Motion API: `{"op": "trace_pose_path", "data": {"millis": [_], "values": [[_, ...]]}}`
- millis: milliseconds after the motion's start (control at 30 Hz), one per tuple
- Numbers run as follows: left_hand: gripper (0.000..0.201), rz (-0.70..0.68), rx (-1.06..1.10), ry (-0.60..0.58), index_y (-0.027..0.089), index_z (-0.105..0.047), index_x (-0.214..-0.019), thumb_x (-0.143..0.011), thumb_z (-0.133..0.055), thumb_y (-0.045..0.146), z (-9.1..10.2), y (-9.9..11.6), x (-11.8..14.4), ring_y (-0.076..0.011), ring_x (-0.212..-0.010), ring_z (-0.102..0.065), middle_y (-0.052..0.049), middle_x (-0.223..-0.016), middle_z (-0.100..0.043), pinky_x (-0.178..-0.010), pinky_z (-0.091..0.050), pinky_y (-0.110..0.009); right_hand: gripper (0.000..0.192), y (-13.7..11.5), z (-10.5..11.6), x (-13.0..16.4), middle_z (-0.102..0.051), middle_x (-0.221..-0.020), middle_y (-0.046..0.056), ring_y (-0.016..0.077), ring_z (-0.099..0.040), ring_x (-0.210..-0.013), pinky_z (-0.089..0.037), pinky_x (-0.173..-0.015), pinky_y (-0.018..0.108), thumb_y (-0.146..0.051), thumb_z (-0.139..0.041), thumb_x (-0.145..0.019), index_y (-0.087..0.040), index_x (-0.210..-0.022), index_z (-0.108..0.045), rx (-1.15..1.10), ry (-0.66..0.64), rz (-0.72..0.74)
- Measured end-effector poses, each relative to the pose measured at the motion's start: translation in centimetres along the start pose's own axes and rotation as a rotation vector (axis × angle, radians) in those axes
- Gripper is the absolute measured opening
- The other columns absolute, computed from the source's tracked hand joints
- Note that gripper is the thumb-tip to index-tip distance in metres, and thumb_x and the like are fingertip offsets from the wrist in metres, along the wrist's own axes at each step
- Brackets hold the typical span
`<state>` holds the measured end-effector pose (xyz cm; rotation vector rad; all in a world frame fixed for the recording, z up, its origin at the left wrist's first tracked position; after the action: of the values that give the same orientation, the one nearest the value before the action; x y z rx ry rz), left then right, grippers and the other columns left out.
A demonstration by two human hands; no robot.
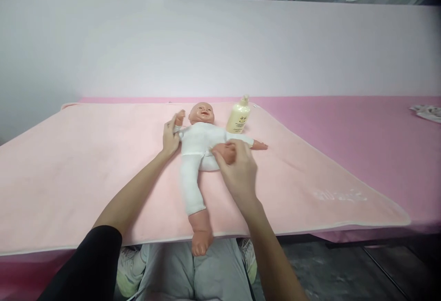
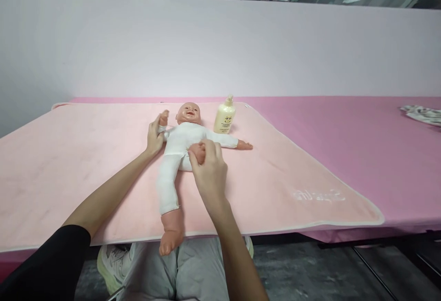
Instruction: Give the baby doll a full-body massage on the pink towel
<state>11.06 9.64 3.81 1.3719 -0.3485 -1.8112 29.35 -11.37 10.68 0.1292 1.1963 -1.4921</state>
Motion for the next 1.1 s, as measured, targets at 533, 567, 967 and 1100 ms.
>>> {"op": "trace_pose_path", "data": {"millis": [533,567,967,1100], "values": [[0.076,0.113,0.028,0.115,0.016,-0.011,-0.150,-0.085,-0.049,0.022,0.6,-1.2,-0.1,-0.0278,-0.128,-0.041,-0.014,-0.144,-0.038,-0.107,-0.034,-0.040,0.023,0.5,5.3,8.2,-0.056,-0.081,0.004,0.0161,-0.054,-0.073,-0.045,-0.065,0.028,-0.039,-0.061,-0.083,-0.018,-0.090,-0.054,0.043,0.236,-0.035],[0.073,0.068,-0.027,0.061,0.016,-0.015,-0.150,-0.084,-0.047,0.021,0.2,-0.5,0.0,-0.0283,-0.125,-0.043,-0.015,-0.139,-0.043,-0.105,-0.036,-0.041,0.024,0.6,5.0,6.7,-0.056,-0.083,0.004,0.0160,-0.054,-0.076,-0.045,-0.068,0.028,-0.038,-0.062,-0.082,-0.018,-0.090,-0.054,0.039,0.253,-0.029],[0.062,-0.111,-0.057,-0.092,0.022,-0.038,-0.142,-0.081,-0.044,0.010,-1.2,0.4,0.0,-0.0250,-0.117,-0.048,-0.010,-0.128,-0.053,-0.102,-0.038,-0.040,0.025,1.2,0.9,2.2,-0.054,-0.088,0.004,0.0166,-0.052,-0.079,-0.041,-0.065,0.026,-0.039,-0.060,-0.081,-0.019,-0.093,-0.053,0.001,0.033,-0.017],[0.066,0.142,0.188,0.098,0.022,-0.029,-0.145,-0.083,-0.050,0.018,0.0,-3.3,-0.4,-0.0254,-0.119,-0.050,-0.009,-0.137,-0.049,-0.101,-0.040,-0.039,0.026,2.4,4.1,8.5,-0.056,-0.083,0.003,0.0154,-0.053,-0.076,-0.042,-0.068,0.027,-0.041,-0.059,-0.081,-0.018,-0.090,-0.053,-0.038,0.080,-0.198]]}}
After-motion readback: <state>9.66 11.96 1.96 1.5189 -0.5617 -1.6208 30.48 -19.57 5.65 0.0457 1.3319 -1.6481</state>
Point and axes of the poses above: each hand's wrist, its own x-axis away from the middle knuckle, its own z-axis out of the back of the hand, y = z × x, the point moved 7 cm from there along -x, towards the middle knuckle
